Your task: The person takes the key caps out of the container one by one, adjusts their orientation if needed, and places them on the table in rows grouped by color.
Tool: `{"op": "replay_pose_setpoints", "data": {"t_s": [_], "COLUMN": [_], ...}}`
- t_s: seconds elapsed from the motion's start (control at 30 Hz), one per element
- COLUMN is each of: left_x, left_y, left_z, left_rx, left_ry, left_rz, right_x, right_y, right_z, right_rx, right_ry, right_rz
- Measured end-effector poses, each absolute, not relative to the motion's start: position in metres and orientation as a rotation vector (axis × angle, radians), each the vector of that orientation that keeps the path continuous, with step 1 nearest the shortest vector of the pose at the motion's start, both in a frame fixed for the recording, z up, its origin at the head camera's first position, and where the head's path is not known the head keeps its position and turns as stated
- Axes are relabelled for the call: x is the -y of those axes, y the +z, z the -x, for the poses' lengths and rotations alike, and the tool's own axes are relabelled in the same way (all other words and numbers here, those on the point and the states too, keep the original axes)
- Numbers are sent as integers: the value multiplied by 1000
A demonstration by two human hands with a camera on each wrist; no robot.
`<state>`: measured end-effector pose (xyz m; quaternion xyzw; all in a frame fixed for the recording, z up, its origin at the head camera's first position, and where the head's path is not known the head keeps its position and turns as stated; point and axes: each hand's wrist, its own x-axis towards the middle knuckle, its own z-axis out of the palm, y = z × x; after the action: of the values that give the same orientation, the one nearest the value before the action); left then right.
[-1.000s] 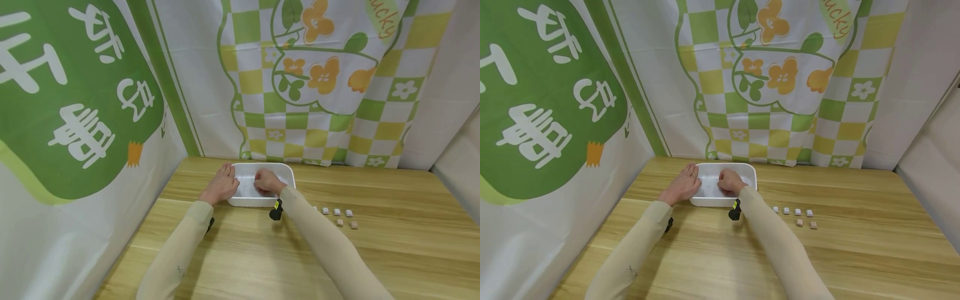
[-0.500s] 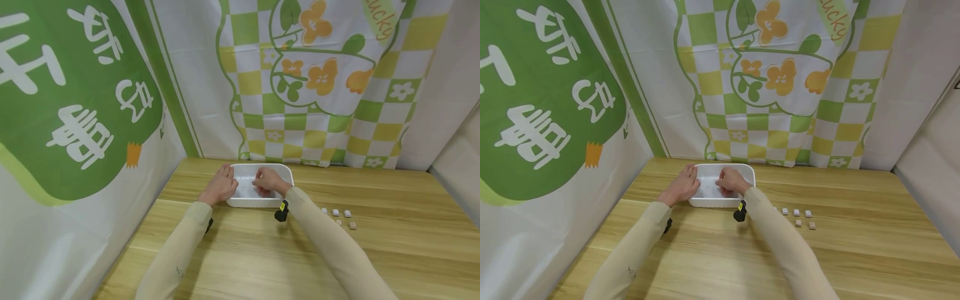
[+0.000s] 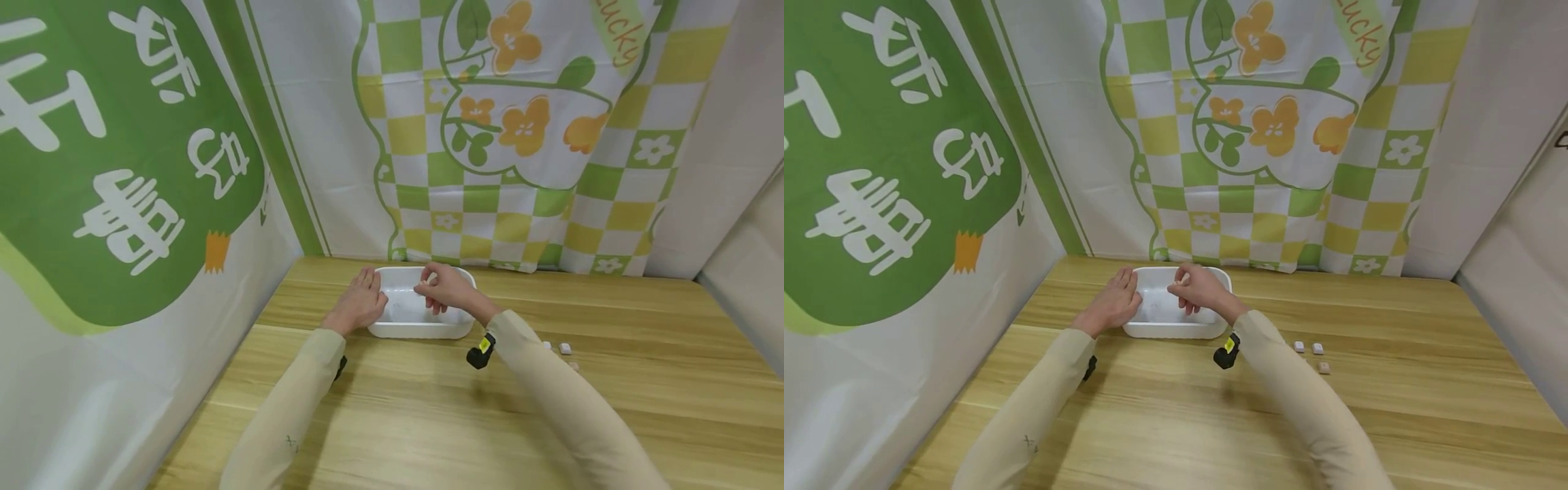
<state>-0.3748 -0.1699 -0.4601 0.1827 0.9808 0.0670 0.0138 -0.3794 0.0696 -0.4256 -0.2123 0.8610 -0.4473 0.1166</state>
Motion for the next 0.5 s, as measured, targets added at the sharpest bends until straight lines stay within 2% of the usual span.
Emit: {"op": "replay_pose_setpoints", "data": {"t_s": [0.5], "left_x": [171], "left_y": [-459], "left_z": [374], "left_rx": [-3044], "left_ry": [245], "left_rz": [-576], "right_x": [-114], "right_y": [-402], "right_z": [341], "right_rx": [-2523], "right_ry": [-1353], "right_rz": [692]}}
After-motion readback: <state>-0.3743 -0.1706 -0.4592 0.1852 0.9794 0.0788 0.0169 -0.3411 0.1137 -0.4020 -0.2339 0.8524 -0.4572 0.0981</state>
